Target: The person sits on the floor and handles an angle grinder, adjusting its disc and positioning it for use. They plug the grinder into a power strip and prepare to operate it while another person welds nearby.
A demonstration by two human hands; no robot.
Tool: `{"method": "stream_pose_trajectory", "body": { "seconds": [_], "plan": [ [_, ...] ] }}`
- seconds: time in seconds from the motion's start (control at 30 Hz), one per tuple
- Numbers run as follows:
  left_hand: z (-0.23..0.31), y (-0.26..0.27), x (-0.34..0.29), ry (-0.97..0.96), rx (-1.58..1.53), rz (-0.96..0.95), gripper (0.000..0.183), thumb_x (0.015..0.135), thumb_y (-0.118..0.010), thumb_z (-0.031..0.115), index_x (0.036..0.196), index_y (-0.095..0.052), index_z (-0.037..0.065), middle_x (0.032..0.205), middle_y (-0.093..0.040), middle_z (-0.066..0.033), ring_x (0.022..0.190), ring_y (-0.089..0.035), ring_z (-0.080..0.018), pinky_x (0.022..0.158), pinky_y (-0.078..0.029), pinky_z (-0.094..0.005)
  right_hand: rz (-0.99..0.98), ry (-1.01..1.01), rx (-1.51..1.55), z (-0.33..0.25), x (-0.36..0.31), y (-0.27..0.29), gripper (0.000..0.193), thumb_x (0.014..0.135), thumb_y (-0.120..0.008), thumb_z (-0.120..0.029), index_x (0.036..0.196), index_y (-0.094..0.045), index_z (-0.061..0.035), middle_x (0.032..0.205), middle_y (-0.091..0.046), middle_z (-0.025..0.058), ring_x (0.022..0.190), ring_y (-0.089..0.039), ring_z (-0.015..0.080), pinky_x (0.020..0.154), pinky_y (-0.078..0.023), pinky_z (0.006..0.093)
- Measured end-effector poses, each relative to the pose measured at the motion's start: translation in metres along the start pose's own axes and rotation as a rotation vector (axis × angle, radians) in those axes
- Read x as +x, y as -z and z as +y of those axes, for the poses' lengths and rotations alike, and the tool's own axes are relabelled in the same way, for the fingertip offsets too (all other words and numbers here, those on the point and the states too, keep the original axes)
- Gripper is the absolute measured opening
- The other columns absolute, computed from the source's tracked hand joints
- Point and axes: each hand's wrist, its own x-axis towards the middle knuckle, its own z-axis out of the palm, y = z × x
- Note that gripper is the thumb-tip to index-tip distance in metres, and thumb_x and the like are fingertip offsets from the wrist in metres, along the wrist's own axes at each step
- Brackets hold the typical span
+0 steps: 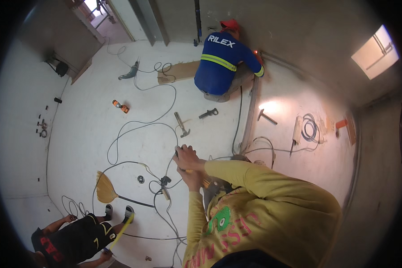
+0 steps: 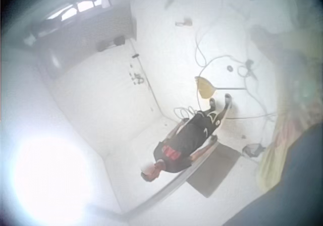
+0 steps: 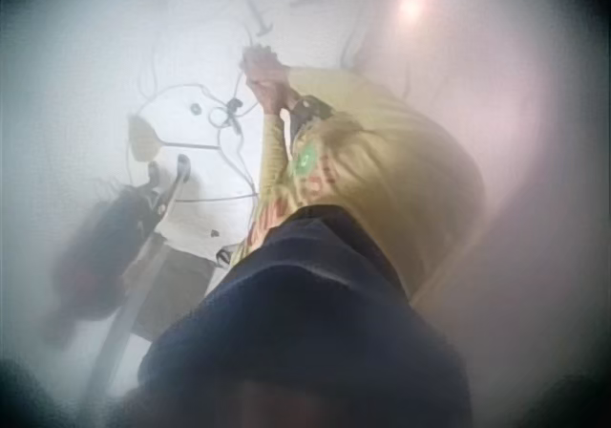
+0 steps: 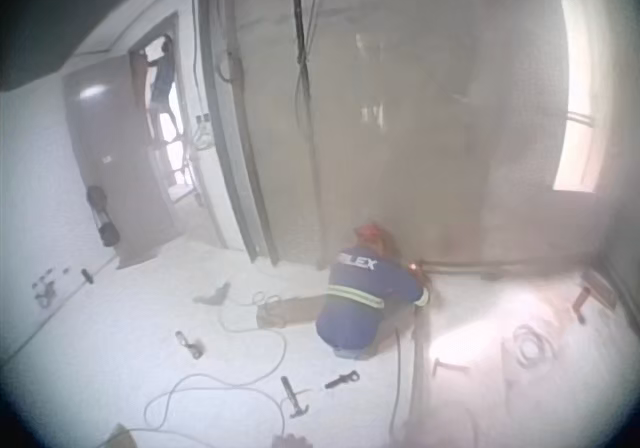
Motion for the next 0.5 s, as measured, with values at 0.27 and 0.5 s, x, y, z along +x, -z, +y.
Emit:
{"method": "stream_pose_trajectory", "body": {
  "seconds": [0.27, 0.5],
  "plan": [
    [-0.007, 0.072, 0.043, -0.040, -0.053, 0.029, 0.077, 0.082, -0.087, 0.019, 0.139, -0.040, -0.002, 0.132, -0.058, -0.0166, 0.121, -0.058, -0.0242, 0.105, -0.047, -0.0381, 0.008, -0.008, 0.008, -0.074, 0.027, -0.053, 0.054, 0.094, -0.060, -0.043, 0.131, -0.057, -0.0038, 0.130, -0.054, 0.0289, 0.120, -0.054, 0.0508, 0.093, -0.047, 0.0690],
    [0.002, 0.134, 0.074, 0.072, 0.059, 0.333, 0.078, 0.083, -0.081, 0.029, 0.148, -0.044, 0.005, 0.135, -0.062, -0.0252, 0.120, -0.064, -0.0416, 0.100, -0.050, -0.0474, -0.022, -0.088, 0.019, -0.138, 0.060, -0.108, 0.062, 0.092, -0.064, -0.056, 0.140, -0.055, -0.0165, 0.139, -0.051, 0.0250, 0.127, -0.051, 0.0495, 0.104, -0.043, 0.0640]
  ]
}}
